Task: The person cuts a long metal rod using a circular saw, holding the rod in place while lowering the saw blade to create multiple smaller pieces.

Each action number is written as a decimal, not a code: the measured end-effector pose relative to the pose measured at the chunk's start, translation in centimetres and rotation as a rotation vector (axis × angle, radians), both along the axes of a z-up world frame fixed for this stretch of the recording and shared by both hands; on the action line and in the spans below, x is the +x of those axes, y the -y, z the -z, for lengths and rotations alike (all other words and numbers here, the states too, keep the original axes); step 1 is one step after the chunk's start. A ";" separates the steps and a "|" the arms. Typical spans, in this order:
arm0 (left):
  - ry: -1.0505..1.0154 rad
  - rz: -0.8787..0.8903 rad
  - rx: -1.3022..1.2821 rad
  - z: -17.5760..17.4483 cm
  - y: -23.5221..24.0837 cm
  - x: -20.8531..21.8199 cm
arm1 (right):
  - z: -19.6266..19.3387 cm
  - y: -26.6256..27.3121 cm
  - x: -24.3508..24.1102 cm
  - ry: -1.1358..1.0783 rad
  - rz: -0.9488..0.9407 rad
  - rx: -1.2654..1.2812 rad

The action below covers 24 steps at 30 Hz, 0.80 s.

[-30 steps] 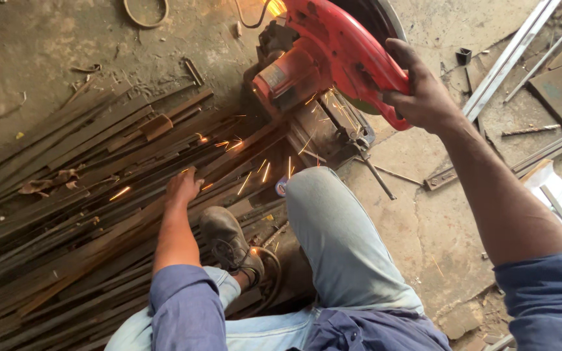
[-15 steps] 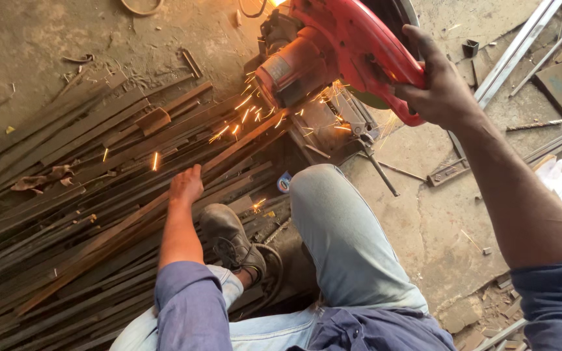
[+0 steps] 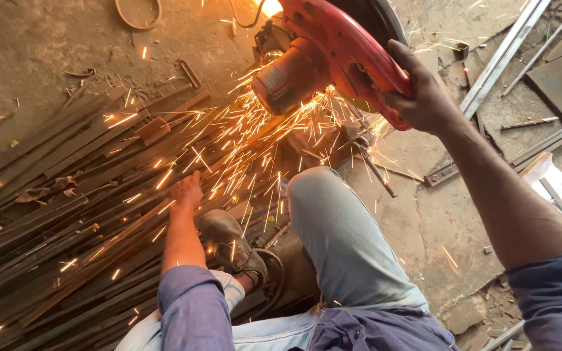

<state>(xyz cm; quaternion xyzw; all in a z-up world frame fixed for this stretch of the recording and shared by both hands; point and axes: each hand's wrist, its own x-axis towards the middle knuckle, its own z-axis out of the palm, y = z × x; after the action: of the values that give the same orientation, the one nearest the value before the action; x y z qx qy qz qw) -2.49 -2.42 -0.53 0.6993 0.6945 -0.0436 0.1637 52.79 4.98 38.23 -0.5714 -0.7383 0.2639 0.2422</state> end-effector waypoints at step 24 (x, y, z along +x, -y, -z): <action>-0.240 0.063 0.274 0.4 1.0 1.3 | 0.3 1.0 -0.2 -0.020 -0.057 0.046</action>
<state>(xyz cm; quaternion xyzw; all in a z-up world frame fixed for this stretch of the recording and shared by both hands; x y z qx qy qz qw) -1.18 -3.43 -0.94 0.7261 0.6863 -0.0370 -0.0187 52.61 4.02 37.97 -0.5417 -0.7578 0.2595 0.2549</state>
